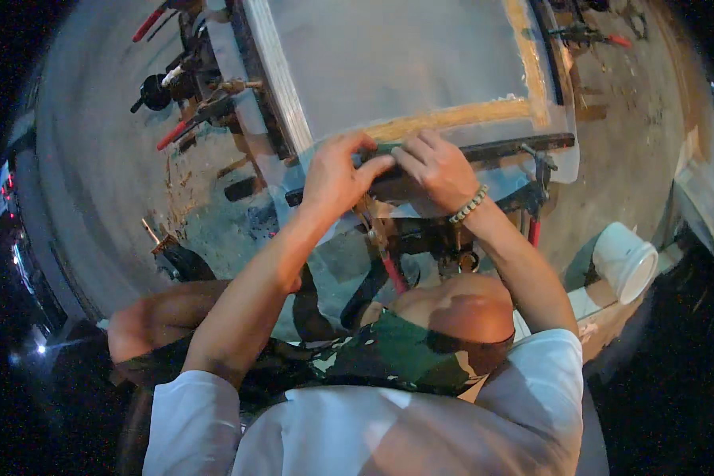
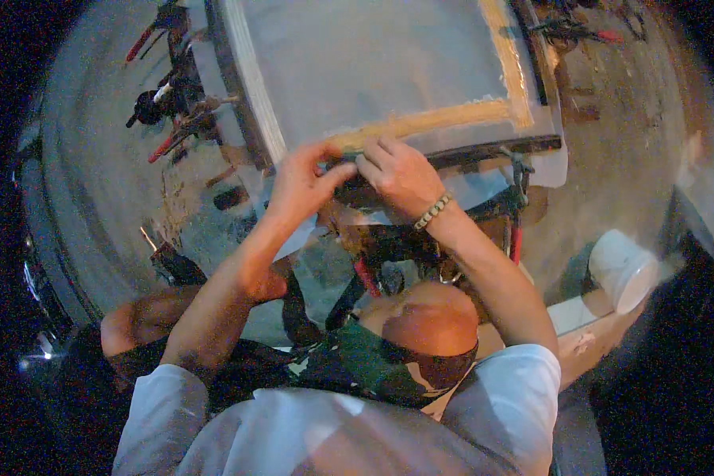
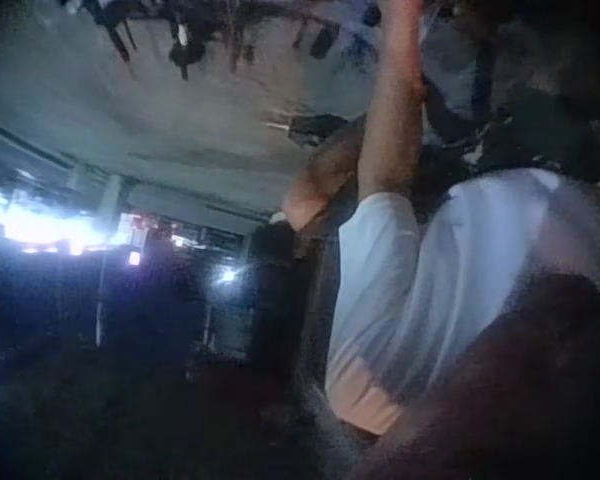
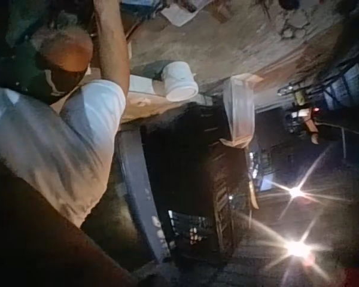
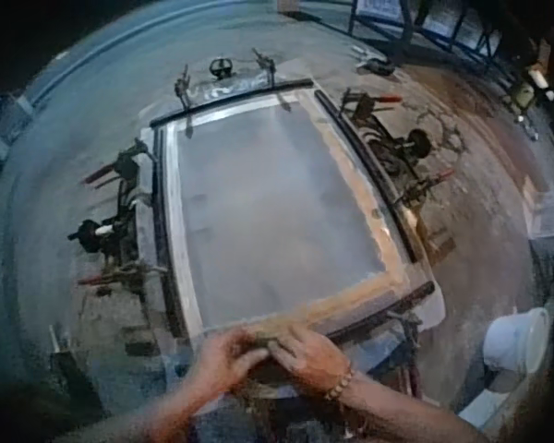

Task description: The person applies liquid adhesive from a bottle onto the edges of a screen printing frame and spreads it along the mesh borders using a small scraper.

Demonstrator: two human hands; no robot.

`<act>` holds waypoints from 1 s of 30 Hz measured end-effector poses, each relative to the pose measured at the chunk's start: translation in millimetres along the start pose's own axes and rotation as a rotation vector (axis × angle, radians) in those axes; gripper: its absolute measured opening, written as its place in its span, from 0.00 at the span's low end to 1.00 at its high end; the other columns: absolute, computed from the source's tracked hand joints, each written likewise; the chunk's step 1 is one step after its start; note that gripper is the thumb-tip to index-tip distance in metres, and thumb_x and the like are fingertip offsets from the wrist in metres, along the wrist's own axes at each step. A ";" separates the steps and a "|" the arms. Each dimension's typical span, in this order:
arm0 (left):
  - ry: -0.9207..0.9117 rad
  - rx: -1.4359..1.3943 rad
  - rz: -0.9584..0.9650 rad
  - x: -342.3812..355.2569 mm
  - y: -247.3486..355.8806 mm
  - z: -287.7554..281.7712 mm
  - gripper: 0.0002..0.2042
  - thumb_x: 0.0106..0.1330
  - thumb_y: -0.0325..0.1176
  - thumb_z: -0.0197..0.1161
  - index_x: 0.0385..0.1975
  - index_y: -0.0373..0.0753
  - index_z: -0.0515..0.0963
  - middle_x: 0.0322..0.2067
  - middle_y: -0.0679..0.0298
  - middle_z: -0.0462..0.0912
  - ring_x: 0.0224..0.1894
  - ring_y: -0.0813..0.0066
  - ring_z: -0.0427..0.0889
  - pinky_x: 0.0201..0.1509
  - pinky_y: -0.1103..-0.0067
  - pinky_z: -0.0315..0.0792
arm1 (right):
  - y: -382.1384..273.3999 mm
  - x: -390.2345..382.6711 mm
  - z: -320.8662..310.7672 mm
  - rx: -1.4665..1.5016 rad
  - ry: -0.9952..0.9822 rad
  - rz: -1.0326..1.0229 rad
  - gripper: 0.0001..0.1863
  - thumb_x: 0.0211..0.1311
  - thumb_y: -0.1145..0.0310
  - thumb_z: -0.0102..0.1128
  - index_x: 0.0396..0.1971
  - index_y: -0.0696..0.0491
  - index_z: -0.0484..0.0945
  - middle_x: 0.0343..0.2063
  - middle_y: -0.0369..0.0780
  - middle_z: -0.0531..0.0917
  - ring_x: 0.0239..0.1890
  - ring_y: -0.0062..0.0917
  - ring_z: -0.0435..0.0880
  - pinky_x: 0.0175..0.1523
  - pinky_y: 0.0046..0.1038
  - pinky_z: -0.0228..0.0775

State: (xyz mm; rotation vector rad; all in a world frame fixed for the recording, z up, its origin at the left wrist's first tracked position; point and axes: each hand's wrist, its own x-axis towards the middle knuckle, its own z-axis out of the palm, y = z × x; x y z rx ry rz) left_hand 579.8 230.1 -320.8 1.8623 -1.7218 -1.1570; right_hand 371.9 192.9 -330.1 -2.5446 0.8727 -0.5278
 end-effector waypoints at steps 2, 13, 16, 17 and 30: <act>0.048 0.053 0.116 0.6 -3.7 -3.0 0.15 0.57 0.37 0.74 0.41 0.37 0.83 0.37 0.58 0.84 0.38 0.61 0.84 0.41 0.69 0.78 | 4.3 -4.8 11.5 0.019 0.046 -0.082 0.13 0.50 0.70 0.58 0.37 0.57 0.80 0.32 0.39 0.78 0.38 0.33 0.78 0.41 0.31 0.77; 0.080 0.132 0.158 18.7 -13.6 7.0 0.11 0.58 0.32 0.71 0.39 0.39 0.86 0.40 0.58 0.84 0.39 0.54 0.85 0.44 0.66 0.78 | 20.9 6.4 36.9 0.012 0.113 -0.032 0.19 0.50 0.70 0.57 0.44 0.60 0.80 0.40 0.41 0.81 0.45 0.35 0.80 0.47 0.32 0.78; 0.083 0.105 0.135 20.9 -13.5 13.3 0.10 0.57 0.31 0.71 0.37 0.38 0.86 0.39 0.59 0.85 0.38 0.55 0.85 0.42 0.67 0.78 | 22.3 3.4 43.2 0.030 0.123 -0.011 0.19 0.50 0.71 0.57 0.43 0.60 0.80 0.41 0.42 0.82 0.44 0.35 0.80 0.47 0.33 0.78; 0.076 0.109 0.146 19.9 -12.4 14.0 0.09 0.56 0.31 0.71 0.37 0.37 0.86 0.39 0.58 0.85 0.38 0.54 0.85 0.42 0.67 0.78 | 20.9 0.4 43.7 0.056 0.124 0.013 0.18 0.49 0.72 0.57 0.43 0.60 0.80 0.42 0.42 0.82 0.44 0.35 0.80 0.47 0.33 0.78; 0.067 0.033 0.274 53.2 28.2 53.1 0.07 0.59 0.29 0.68 0.35 0.35 0.85 0.36 0.54 0.85 0.37 0.52 0.85 0.41 0.65 0.79 | 58.1 -36.7 20.3 -0.021 0.244 0.122 0.21 0.43 0.75 0.62 0.43 0.59 0.81 0.43 0.44 0.84 0.41 0.39 0.81 0.47 0.36 0.77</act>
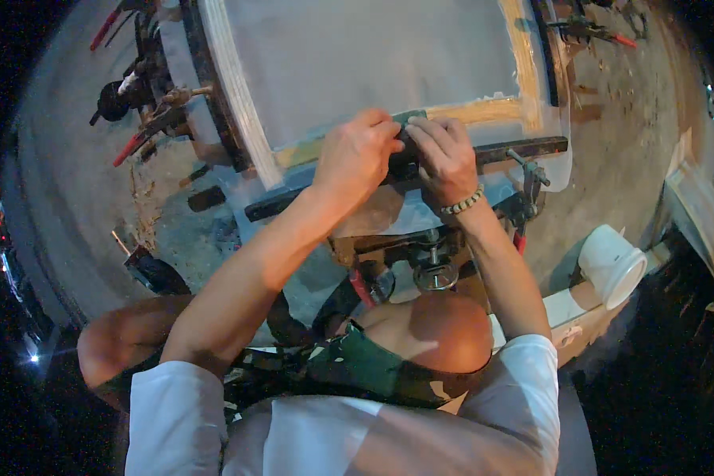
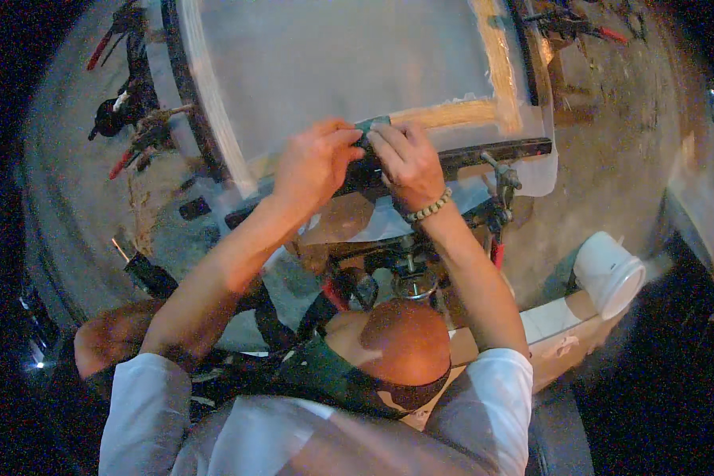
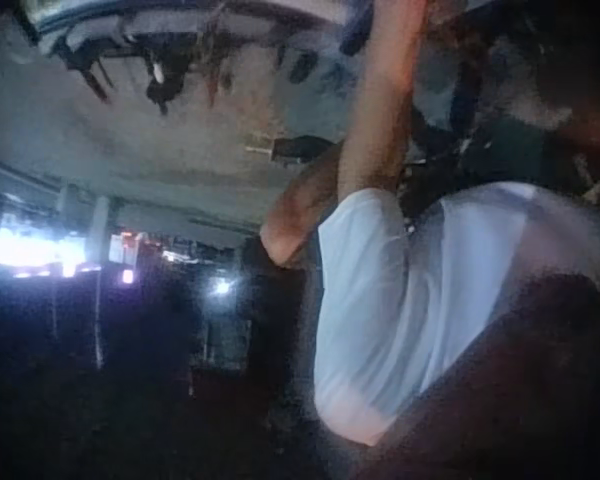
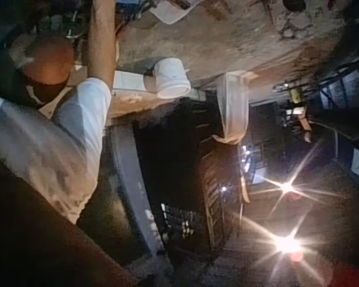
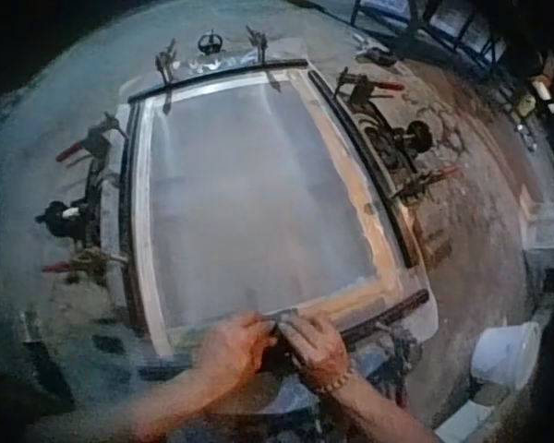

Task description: The person applies liquid adhesive from a bottle onto the edges of a screen printing frame and spreads it along the mesh borders using a small scraper.

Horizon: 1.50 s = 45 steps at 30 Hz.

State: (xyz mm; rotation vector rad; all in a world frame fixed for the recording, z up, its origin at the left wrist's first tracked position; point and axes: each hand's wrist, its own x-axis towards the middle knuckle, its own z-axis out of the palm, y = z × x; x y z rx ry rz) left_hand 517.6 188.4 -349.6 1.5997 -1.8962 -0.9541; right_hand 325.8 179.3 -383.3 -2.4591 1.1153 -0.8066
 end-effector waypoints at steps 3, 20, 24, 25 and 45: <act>-0.173 0.092 0.008 -5.4 4.9 0.8 0.07 0.60 0.28 0.67 0.35 0.35 0.85 0.36 0.52 0.85 0.36 0.50 0.85 0.40 0.63 0.79 | -1.6 -21.0 -4.6 0.021 -0.007 -0.004 0.21 0.42 0.76 0.62 0.43 0.59 0.81 0.43 0.44 0.84 0.41 0.39 0.81 0.47 0.37 0.78; -0.068 0.025 0.090 24.4 23.7 43.4 0.06 0.61 0.27 0.64 0.34 0.34 0.84 0.31 0.49 0.84 0.34 0.46 0.83 0.39 0.60 0.78 | 26.3 -26.1 -29.6 -0.050 0.065 0.113 0.20 0.41 0.77 0.62 0.41 0.56 0.81 0.40 0.42 0.84 0.43 0.40 0.81 0.52 0.37 0.76; -0.096 0.051 0.089 31.3 28.3 50.0 0.05 0.60 0.27 0.64 0.32 0.34 0.83 0.31 0.48 0.84 0.32 0.45 0.83 0.37 0.60 0.78 | 33.5 -28.9 -35.4 -0.093 0.037 0.143 0.20 0.42 0.78 0.62 0.41 0.56 0.81 0.40 0.41 0.84 0.43 0.40 0.80 0.50 0.37 0.76; -0.095 0.051 0.092 37.3 28.8 52.5 0.05 0.60 0.27 0.64 0.32 0.34 0.83 0.31 0.48 0.84 0.32 0.45 0.83 0.37 0.60 0.78 | 38.3 -24.4 -36.4 -0.095 0.039 0.143 0.20 0.42 0.78 0.62 0.41 0.56 0.81 0.40 0.41 0.84 0.43 0.40 0.80 0.50 0.37 0.76; -0.027 -0.025 0.065 65.9 59.0 72.0 0.05 0.54 0.25 0.57 0.22 0.37 0.80 0.25 0.49 0.82 0.31 0.47 0.83 0.35 0.58 0.76 | 56.6 18.3 -96.5 -0.272 -0.434 0.406 0.06 0.52 0.75 0.58 0.30 0.55 0.82 0.32 0.47 0.82 0.42 0.44 0.82 0.45 0.41 0.77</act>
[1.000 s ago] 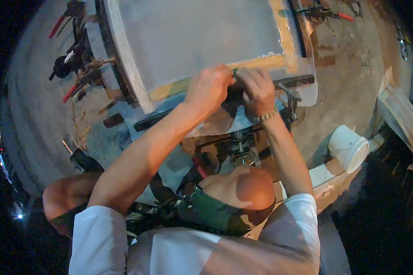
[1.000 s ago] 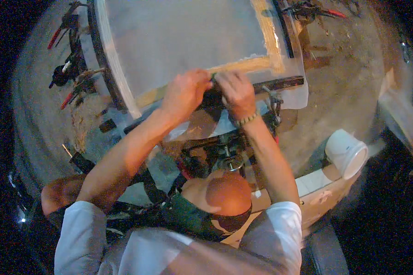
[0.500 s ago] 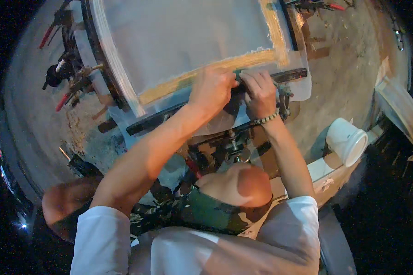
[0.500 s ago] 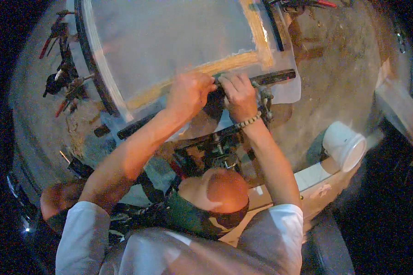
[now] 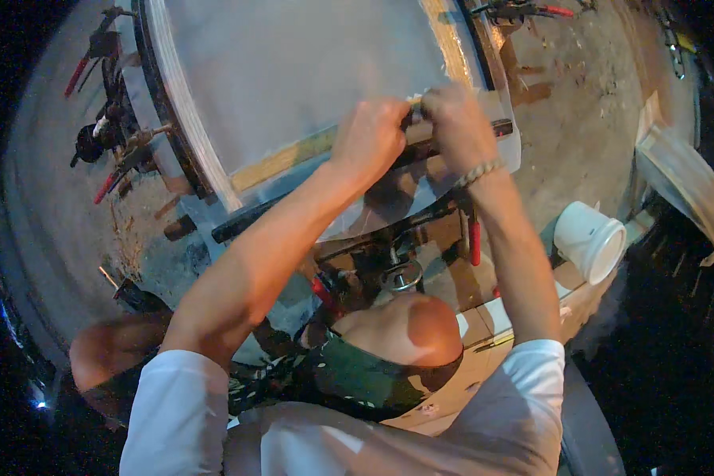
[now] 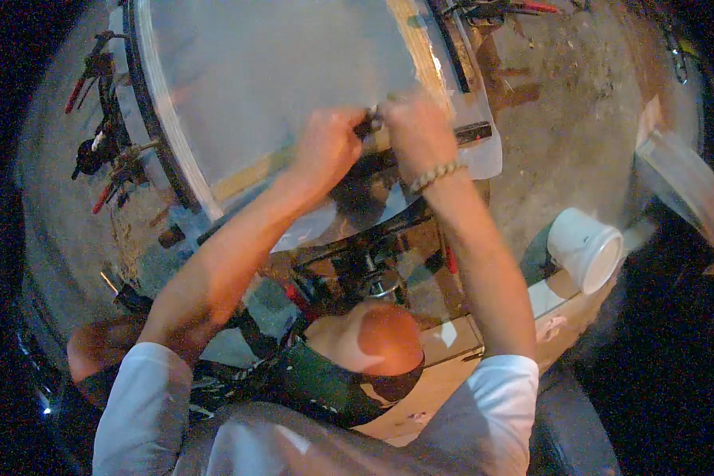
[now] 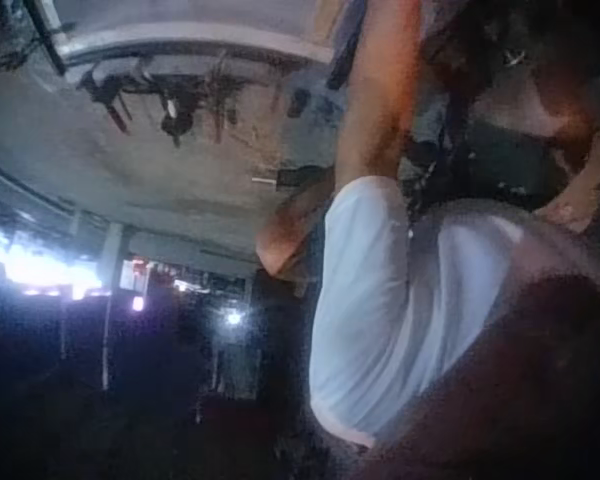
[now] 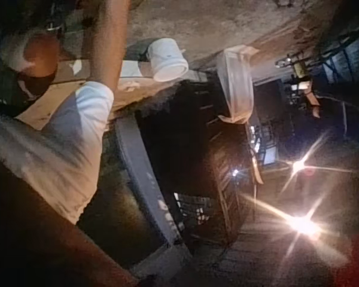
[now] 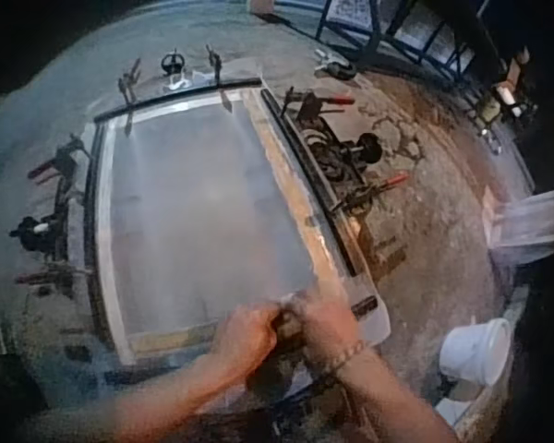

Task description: The person applies liquid adhesive from a bottle onto the edges of a screen printing frame and spreads it along the mesh borders using a small scraper.

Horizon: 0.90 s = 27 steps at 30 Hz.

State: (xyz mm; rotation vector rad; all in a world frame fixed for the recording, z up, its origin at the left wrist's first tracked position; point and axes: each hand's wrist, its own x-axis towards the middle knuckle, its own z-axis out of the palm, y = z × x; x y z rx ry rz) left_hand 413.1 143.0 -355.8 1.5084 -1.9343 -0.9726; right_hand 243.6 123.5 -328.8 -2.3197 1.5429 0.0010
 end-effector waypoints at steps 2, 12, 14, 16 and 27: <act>0.007 0.018 0.018 8.7 -2.4 5.2 0.04 0.54 0.24 0.58 0.24 0.36 0.81 0.26 0.48 0.82 0.30 0.46 0.83 0.35 0.57 0.76 | 24.2 16.5 -1.8 0.003 0.143 -0.137 0.06 0.53 0.75 0.58 0.28 0.54 0.83 0.29 0.48 0.83 0.37 0.45 0.84 0.43 0.42 0.78; 0.004 -0.093 0.032 3.2 6.0 7.9 0.09 0.64 0.32 0.61 0.39 0.37 0.84 0.32 0.48 0.85 0.32 0.46 0.83 0.38 0.60 0.78 | 51.0 11.7 -16.9 0.213 -0.113 -0.235 0.12 0.44 0.79 0.69 0.33 0.56 0.84 0.31 0.47 0.85 0.35 0.41 0.85 0.42 0.34 0.78; 0.029 -0.249 0.088 37.3 16.6 -16.6 0.13 0.65 0.38 0.63 0.44 0.39 0.84 0.33 0.50 0.86 0.33 0.49 0.85 0.40 0.62 0.79 | 48.4 23.5 -61.6 0.211 0.090 -0.204 0.09 0.49 0.74 0.66 0.33 0.55 0.86 0.31 0.46 0.86 0.36 0.42 0.86 0.42 0.37 0.79; -0.048 -0.110 0.229 67.0 22.2 -31.4 0.10 0.62 0.36 0.66 0.37 0.38 0.85 0.32 0.51 0.86 0.35 0.50 0.85 0.41 0.61 0.78 | 45.1 27.9 -81.7 0.223 0.151 -0.199 0.09 0.49 0.74 0.67 0.34 0.55 0.86 0.32 0.46 0.86 0.36 0.42 0.86 0.42 0.37 0.79; -0.263 0.104 0.090 87.4 -9.4 20.6 0.11 0.59 0.37 0.64 0.36 0.39 0.85 0.31 0.51 0.86 0.36 0.49 0.86 0.41 0.62 0.79 | -19.9 -134.1 -113.0 0.799 0.378 0.612 0.16 0.63 0.60 0.67 0.25 0.59 0.83 0.18 0.35 0.80 0.20 0.18 0.75 0.26 0.22 0.64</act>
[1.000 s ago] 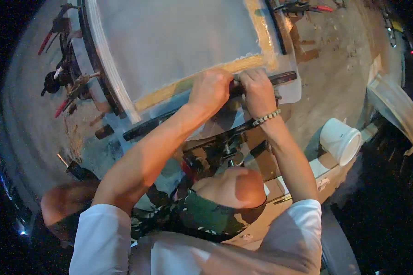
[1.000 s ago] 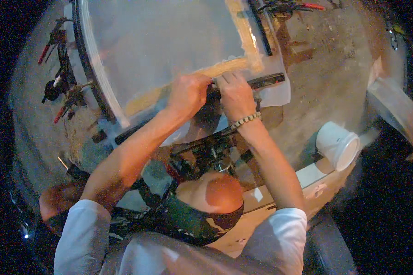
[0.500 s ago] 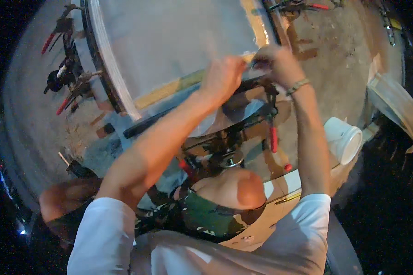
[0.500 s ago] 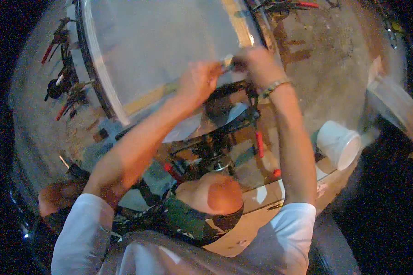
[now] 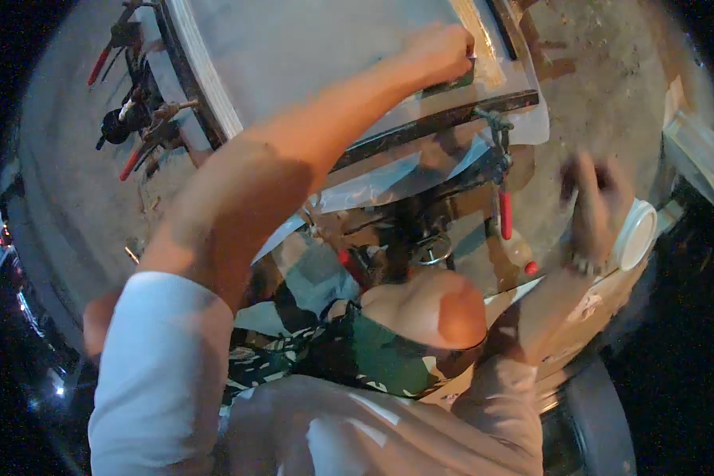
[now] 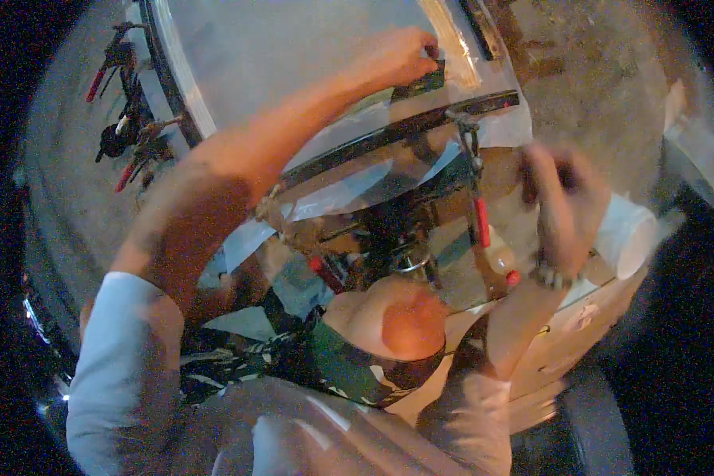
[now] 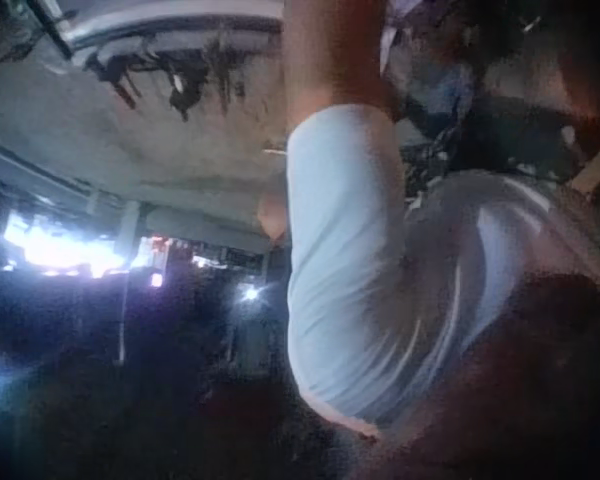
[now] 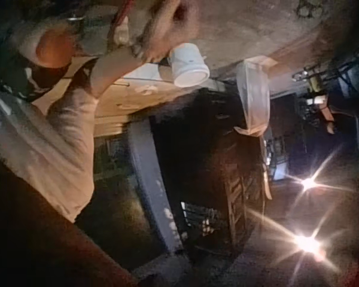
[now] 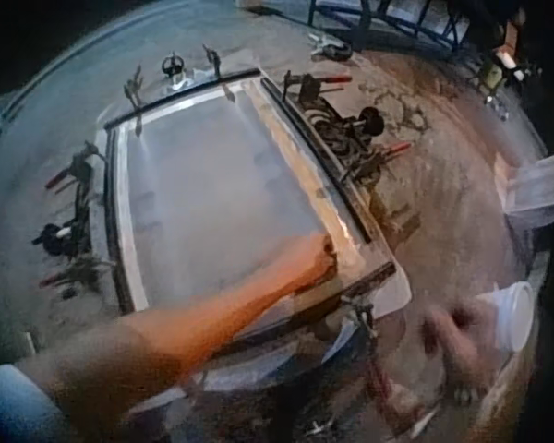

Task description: The person applies liquid adhesive from a bottle onto the edges of a screen printing frame and spreads it along the mesh borders using a small scraper.

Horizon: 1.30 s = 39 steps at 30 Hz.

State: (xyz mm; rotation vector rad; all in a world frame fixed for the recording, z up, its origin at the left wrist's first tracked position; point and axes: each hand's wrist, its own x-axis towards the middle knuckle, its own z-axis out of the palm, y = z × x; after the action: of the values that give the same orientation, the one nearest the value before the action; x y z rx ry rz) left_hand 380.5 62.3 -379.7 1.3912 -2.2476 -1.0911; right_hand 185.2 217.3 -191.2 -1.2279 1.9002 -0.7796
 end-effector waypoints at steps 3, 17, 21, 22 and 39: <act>-0.136 0.240 0.005 -18.9 -40.3 -1.4 0.13 0.61 0.40 0.64 0.35 0.36 0.84 0.29 0.47 0.85 0.33 0.50 0.86 0.40 0.60 0.78 | 86.9 -91.6 -24.4 0.249 -0.199 0.214 0.24 0.69 0.56 0.59 0.16 0.57 0.79 0.12 0.36 0.78 0.13 0.17 0.71 0.19 0.23 0.59; -0.099 0.240 -0.158 -139.8 -76.2 -84.0 0.16 0.62 0.47 0.68 0.37 0.39 0.87 0.31 0.52 0.88 0.33 0.58 0.88 0.39 0.67 0.78 | 293.8 -218.5 37.7 0.273 0.287 0.490 0.39 0.48 0.78 0.76 0.61 0.56 0.66 0.54 0.44 0.77 0.52 0.31 0.79 0.55 0.34 0.73; -0.184 0.246 -0.553 -249.7 -106.7 -133.1 0.17 0.58 0.48 0.69 0.32 0.38 0.87 0.28 0.49 0.85 0.34 0.51 0.86 0.40 0.64 0.79 | 280.4 -198.8 20.6 0.405 0.249 0.627 0.49 0.45 0.83 0.76 0.68 0.56 0.58 0.55 0.44 0.77 0.51 0.32 0.79 0.57 0.35 0.73; -0.222 0.262 -0.686 -272.6 -118.9 -143.4 0.17 0.58 0.48 0.69 0.32 0.38 0.87 0.29 0.49 0.86 0.34 0.52 0.87 0.40 0.64 0.79 | 260.6 -187.4 32.6 0.375 0.317 0.548 0.52 0.44 0.84 0.76 0.70 0.55 0.55 0.56 0.44 0.76 0.52 0.32 0.79 0.57 0.35 0.73; -0.063 -0.640 -0.781 -344.4 -19.5 -245.5 0.17 0.58 0.37 0.75 0.40 0.33 0.83 0.31 0.61 0.86 0.33 0.75 0.82 0.36 0.74 0.76 | 240.5 -307.7 -21.0 0.612 0.479 0.699 0.24 0.55 0.65 0.76 0.49 0.56 0.79 0.45 0.38 0.82 0.47 0.29 0.81 0.48 0.32 0.75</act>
State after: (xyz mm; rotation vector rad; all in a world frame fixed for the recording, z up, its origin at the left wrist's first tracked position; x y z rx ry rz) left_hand 707.0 241.1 -177.9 1.9387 -1.1461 -1.8733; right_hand 136.3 591.4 -294.3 0.0228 2.0219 -1.1850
